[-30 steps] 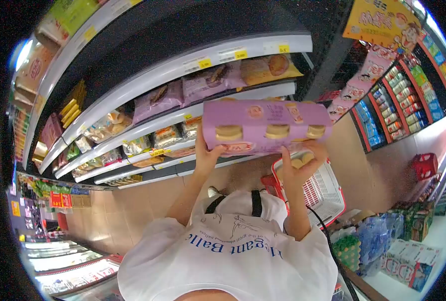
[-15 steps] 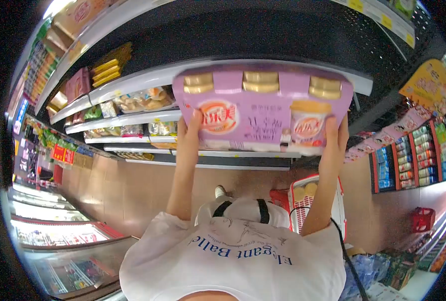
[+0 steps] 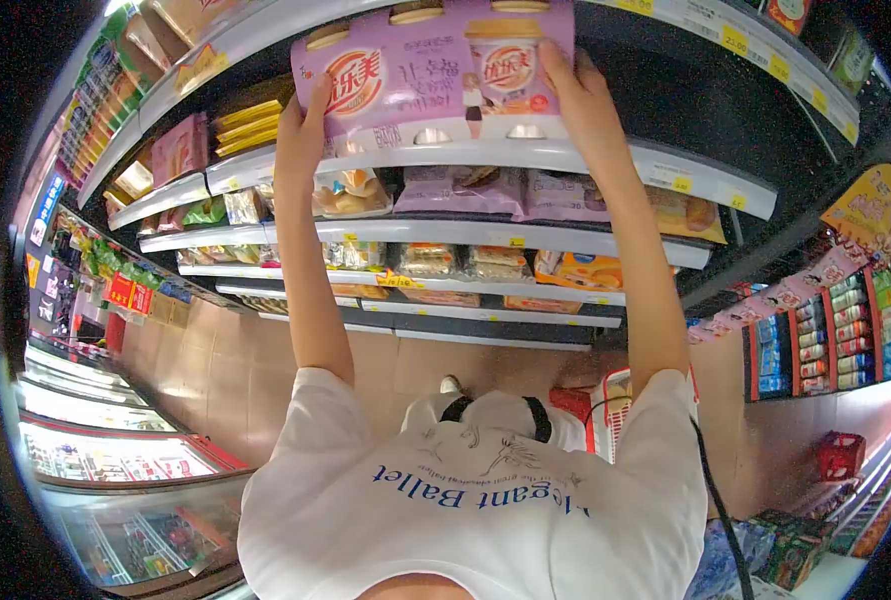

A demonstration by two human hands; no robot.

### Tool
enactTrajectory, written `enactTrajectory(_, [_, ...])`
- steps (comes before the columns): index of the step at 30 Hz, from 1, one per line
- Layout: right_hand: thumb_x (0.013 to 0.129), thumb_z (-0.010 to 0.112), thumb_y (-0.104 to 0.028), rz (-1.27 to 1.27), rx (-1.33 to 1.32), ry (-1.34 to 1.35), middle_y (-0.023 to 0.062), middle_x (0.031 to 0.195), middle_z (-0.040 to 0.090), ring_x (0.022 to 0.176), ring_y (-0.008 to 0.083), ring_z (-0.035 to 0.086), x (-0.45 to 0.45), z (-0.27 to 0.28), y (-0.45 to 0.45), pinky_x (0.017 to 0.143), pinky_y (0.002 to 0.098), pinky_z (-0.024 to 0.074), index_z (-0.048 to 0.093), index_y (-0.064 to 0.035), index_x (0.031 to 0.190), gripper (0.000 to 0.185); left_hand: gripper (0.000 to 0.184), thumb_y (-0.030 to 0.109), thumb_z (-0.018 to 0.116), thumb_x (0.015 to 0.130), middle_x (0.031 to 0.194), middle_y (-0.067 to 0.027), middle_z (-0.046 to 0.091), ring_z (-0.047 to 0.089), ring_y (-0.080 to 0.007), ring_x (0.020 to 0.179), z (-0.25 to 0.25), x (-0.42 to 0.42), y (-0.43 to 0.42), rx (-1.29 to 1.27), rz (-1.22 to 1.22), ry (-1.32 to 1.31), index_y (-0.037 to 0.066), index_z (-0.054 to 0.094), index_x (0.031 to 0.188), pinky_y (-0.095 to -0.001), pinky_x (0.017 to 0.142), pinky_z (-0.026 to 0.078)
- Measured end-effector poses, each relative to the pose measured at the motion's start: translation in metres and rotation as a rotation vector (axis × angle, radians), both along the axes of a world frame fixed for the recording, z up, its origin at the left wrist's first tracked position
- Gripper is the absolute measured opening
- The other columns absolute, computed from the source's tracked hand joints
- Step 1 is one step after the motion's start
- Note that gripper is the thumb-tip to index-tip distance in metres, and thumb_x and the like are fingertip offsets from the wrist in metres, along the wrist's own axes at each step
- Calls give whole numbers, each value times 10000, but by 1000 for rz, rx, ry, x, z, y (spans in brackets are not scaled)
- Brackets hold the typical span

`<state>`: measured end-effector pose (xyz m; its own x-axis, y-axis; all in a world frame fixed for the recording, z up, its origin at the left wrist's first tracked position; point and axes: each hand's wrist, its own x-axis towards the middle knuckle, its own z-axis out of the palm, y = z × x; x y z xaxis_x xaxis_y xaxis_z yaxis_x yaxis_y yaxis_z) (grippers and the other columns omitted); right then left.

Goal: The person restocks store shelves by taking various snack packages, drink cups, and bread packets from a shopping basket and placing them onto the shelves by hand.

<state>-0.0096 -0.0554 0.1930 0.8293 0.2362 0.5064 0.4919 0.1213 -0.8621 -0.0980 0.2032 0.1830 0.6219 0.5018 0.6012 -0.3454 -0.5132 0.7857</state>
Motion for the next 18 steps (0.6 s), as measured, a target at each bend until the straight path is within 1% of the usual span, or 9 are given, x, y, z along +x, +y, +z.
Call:
enactTrajectory(3, [843,510,-434,-18,-57,-71,125,1011,568,912,133,516,26,1,29,831,241,389,489,53,1094,548,440,370,560,828,814,-97,610,531,-129,717,3,14,36,92,57,4,-46,554,970,-259,675,424])
enactTrajectory(5, [842,508,-433,-12,-80,-116,133,977,576,888,160,535,36,0,43,816,256,399,490,37,1095,534,414,345,565,831,821,-97,606,523,-129,703,6,16,50,131,65,-123,-46,535,964,-268,666,425])
enactTrajectory(6, [842,508,-433,-12,-78,-113,133,977,576,888,160,535,34,1,50,816,256,399,490,37,1095,534,381,316,556,843,840,-100,605,528,-133,725,8,17,60,136,78,-116,-41,521,972,-266,679,423])
enactTrajectory(7, [838,507,-446,14,-89,-106,103,986,564,905,148,510,32,5,56,838,255,373,500,17,1102,534,381,316,556,843,840,-100,605,528,-133,725,8,21,67,139,77,-114,-41,521,972,-266,679,423])
enactTrajectory(8, [833,507,-460,40,-102,-99,73,995,552,923,135,484,31,6,61,860,254,348,509,-3,1110,534,377,308,552,848,854,-104,599,526,-136,746,8,25,73,130,33,-191,-43,514,982,-264,694,421])
enactTrajectory(9, [833,507,-460,39,-102,-98,73,995,552,923,135,484,33,5,66,860,254,348,509,-3,1110,534,374,300,548,853,869,-108,593,524,-139,767,5,27,78,121,-11,-267,-44,508,993,-262,708,419])
enactTrajectory(11, [849,493,-431,13,-169,-247,139,959,587,867,185,554,39,-3,75,803,278,410,492,12,1101,510,376,292,543,858,892,-117,586,523,-146,795,-7,30,87,130,-5,-260,-46,490,1013,-264,725,417])
enactTrajectory(14, [859,476,-424,86,-256,-213,137,973,594,880,183,564,53,-19,81,809,295,412,494,-6,1099,483,388,280,537,866,933,-133,573,519,-157,836,-15,28,91,141,4,-231,-50,453,1052,-270,753,412])
enactTrajectory(18, [865,464,-421,57,-276,-199,155,988,591,902,195,568,38,-18,78,818,303,410,488,6,1091,483,396,267,523,875,970,-137,557,515,-163,854,-20,26,90,158,33,-223,-47,420,1092,-269,770,405])
